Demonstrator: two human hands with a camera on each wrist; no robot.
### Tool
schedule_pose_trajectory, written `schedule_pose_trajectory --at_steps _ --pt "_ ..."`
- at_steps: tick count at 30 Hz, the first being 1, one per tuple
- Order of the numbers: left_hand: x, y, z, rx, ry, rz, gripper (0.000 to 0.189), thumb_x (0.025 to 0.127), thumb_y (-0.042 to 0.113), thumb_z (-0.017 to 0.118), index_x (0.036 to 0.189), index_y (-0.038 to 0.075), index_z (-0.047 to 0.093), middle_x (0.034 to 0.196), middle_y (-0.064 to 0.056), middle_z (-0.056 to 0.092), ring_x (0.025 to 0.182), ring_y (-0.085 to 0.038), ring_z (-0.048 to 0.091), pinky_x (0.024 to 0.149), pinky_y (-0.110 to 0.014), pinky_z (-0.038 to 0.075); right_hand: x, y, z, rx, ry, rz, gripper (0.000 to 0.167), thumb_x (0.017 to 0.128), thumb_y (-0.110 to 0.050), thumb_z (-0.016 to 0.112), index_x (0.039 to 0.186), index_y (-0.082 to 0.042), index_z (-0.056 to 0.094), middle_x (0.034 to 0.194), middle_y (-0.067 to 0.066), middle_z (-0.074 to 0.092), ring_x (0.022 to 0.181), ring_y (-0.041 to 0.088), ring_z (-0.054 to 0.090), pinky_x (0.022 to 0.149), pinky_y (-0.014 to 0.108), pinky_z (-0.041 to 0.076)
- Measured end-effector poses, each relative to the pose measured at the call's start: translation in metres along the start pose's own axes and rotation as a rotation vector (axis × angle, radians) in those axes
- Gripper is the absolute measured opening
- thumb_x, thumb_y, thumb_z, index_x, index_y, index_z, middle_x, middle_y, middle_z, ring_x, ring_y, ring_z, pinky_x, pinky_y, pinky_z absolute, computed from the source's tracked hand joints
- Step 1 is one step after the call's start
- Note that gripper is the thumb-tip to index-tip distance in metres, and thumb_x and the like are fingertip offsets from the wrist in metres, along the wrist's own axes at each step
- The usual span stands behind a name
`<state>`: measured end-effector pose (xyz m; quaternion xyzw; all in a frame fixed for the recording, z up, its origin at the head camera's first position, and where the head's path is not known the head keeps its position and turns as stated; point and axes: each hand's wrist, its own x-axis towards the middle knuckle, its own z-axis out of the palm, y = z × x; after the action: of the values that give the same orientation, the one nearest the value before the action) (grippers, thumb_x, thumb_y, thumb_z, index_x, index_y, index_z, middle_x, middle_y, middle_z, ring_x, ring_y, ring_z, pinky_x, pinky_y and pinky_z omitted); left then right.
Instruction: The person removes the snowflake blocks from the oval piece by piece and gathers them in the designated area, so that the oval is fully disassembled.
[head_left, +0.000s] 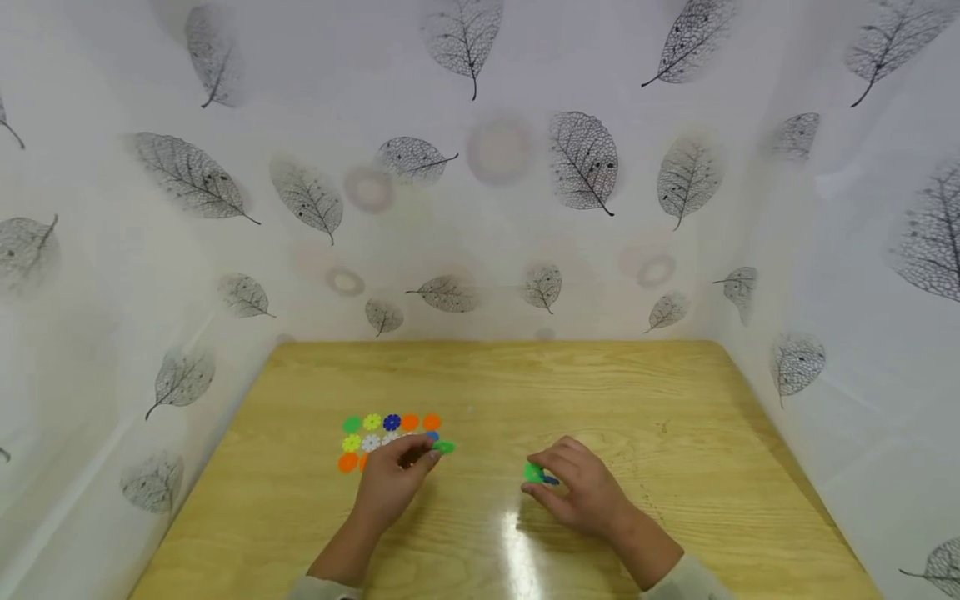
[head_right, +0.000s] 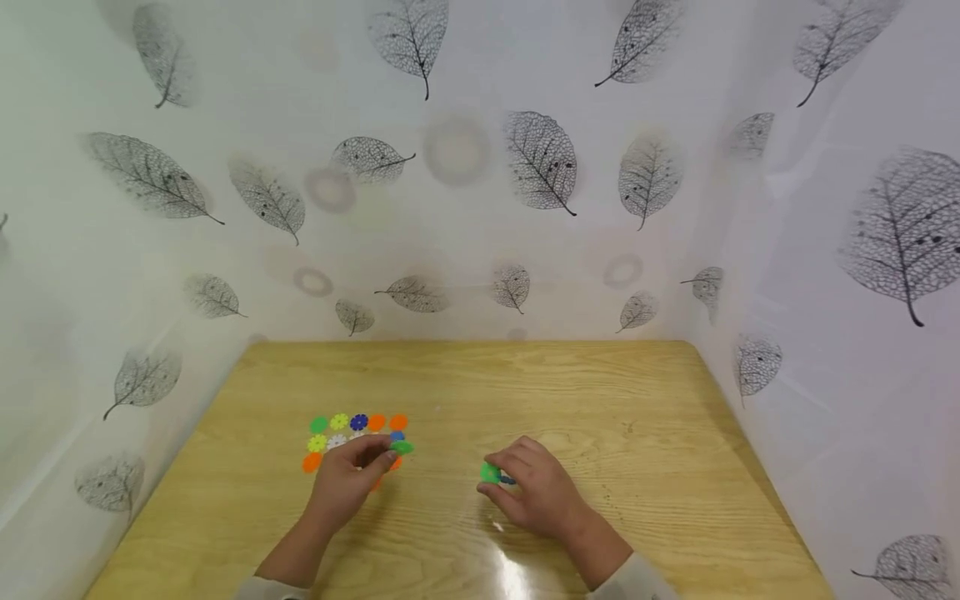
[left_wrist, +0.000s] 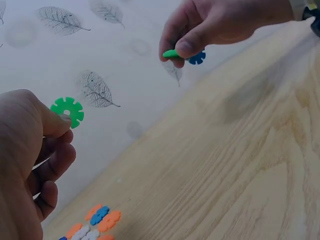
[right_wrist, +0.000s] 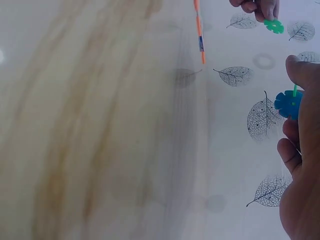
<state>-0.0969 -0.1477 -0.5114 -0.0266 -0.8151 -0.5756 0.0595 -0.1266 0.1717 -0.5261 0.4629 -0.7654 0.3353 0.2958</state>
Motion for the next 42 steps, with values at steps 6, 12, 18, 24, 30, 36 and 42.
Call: schedule_pose_trajectory --at_steps 6,12,18,24,30,36,42 --pt "-0.002 -0.006 -0.012 -0.031 0.01 -0.132 0.015 0.094 0.021 0.079 0.108 0.014 0.078 0.105 0.0 0.075 0.095 -0.017 0.069 0.08 -0.024 0.058 0.002 -0.002 0.001 -0.005 0.0 0.012 0.032 0.093 -0.031 0.079 0.113 -0.007 0.074 0.098 -0.004 0.074 0.087 0.01 0.064 0.079 0.028 0.053" --pt "-0.004 -0.016 -0.024 0.036 0.064 -0.187 0.015 0.095 0.02 0.078 0.108 0.012 0.078 0.102 -0.002 0.075 0.091 -0.018 0.066 0.075 -0.025 0.057 0.003 -0.003 0.002 -0.006 0.0 0.001 0.032 0.092 -0.031 0.08 0.113 -0.007 0.074 0.098 -0.003 0.074 0.088 0.011 0.065 0.08 0.03 0.054" --pt "-0.006 -0.028 -0.035 0.157 0.101 -0.177 0.014 0.094 0.016 0.078 0.107 0.01 0.079 0.099 -0.001 0.075 0.087 -0.015 0.066 0.073 -0.025 0.056 0.004 -0.004 0.003 -0.005 0.0 -0.004 0.032 0.093 -0.031 0.08 0.113 -0.007 0.075 0.098 -0.003 0.074 0.087 0.011 0.065 0.079 0.029 0.054" --pt "-0.008 -0.037 -0.048 0.257 0.123 -0.239 0.017 0.095 0.018 0.076 0.109 0.01 0.08 0.104 -0.001 0.076 0.089 -0.015 0.065 0.073 -0.026 0.055 0.003 -0.004 0.005 -0.005 -0.004 -0.009 0.033 0.09 -0.029 0.082 0.113 -0.007 0.074 0.098 -0.003 0.075 0.087 0.011 0.066 0.08 0.03 0.054" --pt "-0.008 -0.042 -0.058 0.343 0.122 -0.244 0.019 0.096 0.019 0.073 0.11 0.01 0.08 0.108 -0.002 0.077 0.091 -0.016 0.066 0.077 -0.028 0.055 0.004 -0.004 0.005 -0.011 0.003 -0.021 0.033 0.09 -0.029 0.082 0.112 -0.006 0.075 0.097 -0.002 0.075 0.086 0.012 0.066 0.08 0.031 0.054" --pt "-0.009 -0.044 -0.064 0.362 0.108 -0.283 0.02 0.096 0.019 0.072 0.113 0.01 0.08 0.109 -0.003 0.076 0.093 -0.017 0.066 0.079 -0.032 0.054 0.004 -0.004 0.005 -0.01 -0.004 -0.014 0.033 0.092 -0.032 0.081 0.113 -0.007 0.075 0.098 -0.003 0.075 0.086 0.011 0.065 0.08 0.031 0.054" --pt "-0.01 -0.048 -0.069 0.401 0.103 -0.299 0.019 0.096 0.02 0.073 0.112 0.009 0.079 0.108 -0.004 0.075 0.098 -0.02 0.066 0.086 -0.039 0.055 0.004 -0.004 0.006 -0.006 -0.012 -0.012 0.033 0.089 -0.031 0.083 0.113 -0.008 0.075 0.097 -0.005 0.074 0.084 0.009 0.063 0.078 0.028 0.053"
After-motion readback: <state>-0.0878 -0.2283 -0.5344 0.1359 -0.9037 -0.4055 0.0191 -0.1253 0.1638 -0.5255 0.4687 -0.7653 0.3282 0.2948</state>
